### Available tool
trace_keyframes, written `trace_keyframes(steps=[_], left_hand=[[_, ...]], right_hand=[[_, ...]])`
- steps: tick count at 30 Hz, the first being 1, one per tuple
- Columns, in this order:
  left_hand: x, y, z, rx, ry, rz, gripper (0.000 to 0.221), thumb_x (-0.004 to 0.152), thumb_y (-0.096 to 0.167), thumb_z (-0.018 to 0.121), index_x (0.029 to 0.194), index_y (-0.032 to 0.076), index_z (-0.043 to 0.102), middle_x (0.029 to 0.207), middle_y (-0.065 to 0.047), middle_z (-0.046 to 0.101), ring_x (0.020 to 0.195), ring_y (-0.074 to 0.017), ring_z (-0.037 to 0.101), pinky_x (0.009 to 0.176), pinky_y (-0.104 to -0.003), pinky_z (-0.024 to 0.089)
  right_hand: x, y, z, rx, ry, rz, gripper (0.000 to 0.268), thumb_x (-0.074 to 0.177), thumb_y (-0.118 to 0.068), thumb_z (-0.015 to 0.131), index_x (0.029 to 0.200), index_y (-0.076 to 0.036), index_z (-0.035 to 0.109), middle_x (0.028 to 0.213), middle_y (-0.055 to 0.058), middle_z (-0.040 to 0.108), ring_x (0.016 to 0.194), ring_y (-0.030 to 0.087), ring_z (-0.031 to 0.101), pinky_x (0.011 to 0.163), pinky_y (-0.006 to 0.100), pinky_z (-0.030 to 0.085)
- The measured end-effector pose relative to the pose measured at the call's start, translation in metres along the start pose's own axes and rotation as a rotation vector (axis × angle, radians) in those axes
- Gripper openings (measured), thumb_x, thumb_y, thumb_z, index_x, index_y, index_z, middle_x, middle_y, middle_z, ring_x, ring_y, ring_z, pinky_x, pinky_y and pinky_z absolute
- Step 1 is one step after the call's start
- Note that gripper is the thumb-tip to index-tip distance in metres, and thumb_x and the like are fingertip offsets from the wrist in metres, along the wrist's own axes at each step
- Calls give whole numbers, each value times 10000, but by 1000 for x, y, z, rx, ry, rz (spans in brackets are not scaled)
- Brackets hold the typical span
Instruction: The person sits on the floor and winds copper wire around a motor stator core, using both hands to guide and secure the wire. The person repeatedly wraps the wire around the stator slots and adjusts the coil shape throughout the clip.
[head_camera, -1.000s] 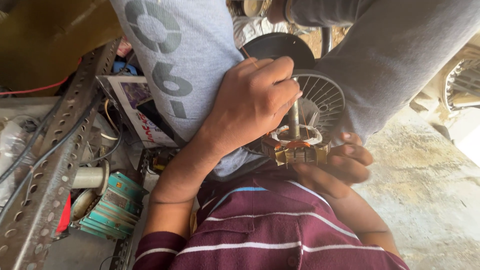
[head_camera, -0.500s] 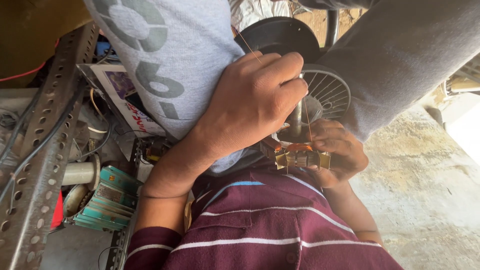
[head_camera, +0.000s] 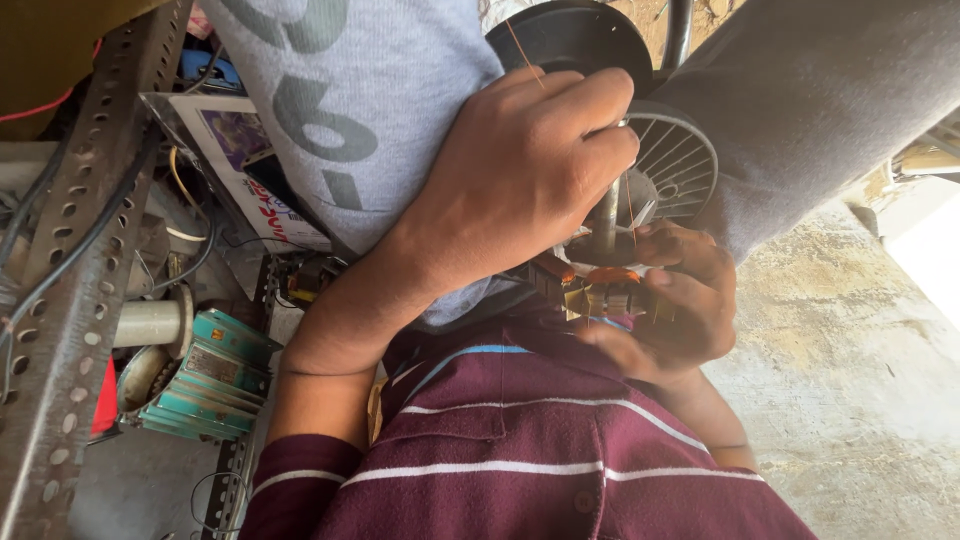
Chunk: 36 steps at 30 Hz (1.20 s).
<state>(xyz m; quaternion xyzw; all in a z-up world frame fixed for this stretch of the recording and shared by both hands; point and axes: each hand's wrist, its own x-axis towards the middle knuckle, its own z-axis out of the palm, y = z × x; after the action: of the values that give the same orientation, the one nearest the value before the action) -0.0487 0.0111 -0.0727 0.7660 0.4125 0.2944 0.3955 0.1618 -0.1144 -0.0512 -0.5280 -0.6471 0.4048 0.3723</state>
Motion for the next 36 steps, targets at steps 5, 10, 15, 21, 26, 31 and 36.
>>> trace_keyframes(steps=[5,10,15,21,26,31,36], left_hand=[[0,0,0,9,19,18,192,844,-13,678,752,63,528,887,-60,515,787,-223,601,728,-400,489],[-1,0,3,9,30,15,181,851,-11,681,761,67,545,871,-50,509,769,-207,598,703,-390,481],[-1,1,2,30,39,8,202,860,-16,683,744,69,540,851,-44,505,738,-193,587,685,-382,477],[0,1,2,27,30,-5,260,915,31,712,727,60,535,805,-45,486,702,-187,581,653,-384,467],[1,8,-2,3,98,34,234,924,66,775,802,53,575,856,-47,502,784,-222,614,725,-403,494],[-9,19,-12,91,188,46,229,899,114,855,853,48,640,829,-54,493,734,-241,586,686,-406,465],[-44,58,-28,225,286,12,194,869,116,861,820,70,678,730,-53,476,648,-257,543,616,-416,417]], right_hand=[[-1,-10,6,-88,34,75,465,871,-310,835,1162,-54,578,1172,172,593,1127,331,650,892,411,544],[-3,-14,4,-104,12,124,434,863,-297,848,1100,-51,580,1152,142,603,1089,297,628,925,414,549],[-2,-14,9,-90,31,126,433,863,-299,843,1105,-55,579,1152,142,604,1089,288,639,920,396,559],[3,-8,4,42,21,112,603,871,-398,869,1218,-29,542,1181,164,597,1118,282,630,892,370,542],[13,-13,-13,68,-105,242,679,930,-659,630,1152,-21,694,1087,144,633,1014,241,636,868,335,526],[19,-5,-15,169,-128,226,838,1010,-738,396,1091,43,688,1080,161,647,996,245,649,846,336,509],[16,-9,-12,168,-158,191,913,1057,-741,244,1126,45,703,1081,148,636,1007,240,647,886,332,505]])
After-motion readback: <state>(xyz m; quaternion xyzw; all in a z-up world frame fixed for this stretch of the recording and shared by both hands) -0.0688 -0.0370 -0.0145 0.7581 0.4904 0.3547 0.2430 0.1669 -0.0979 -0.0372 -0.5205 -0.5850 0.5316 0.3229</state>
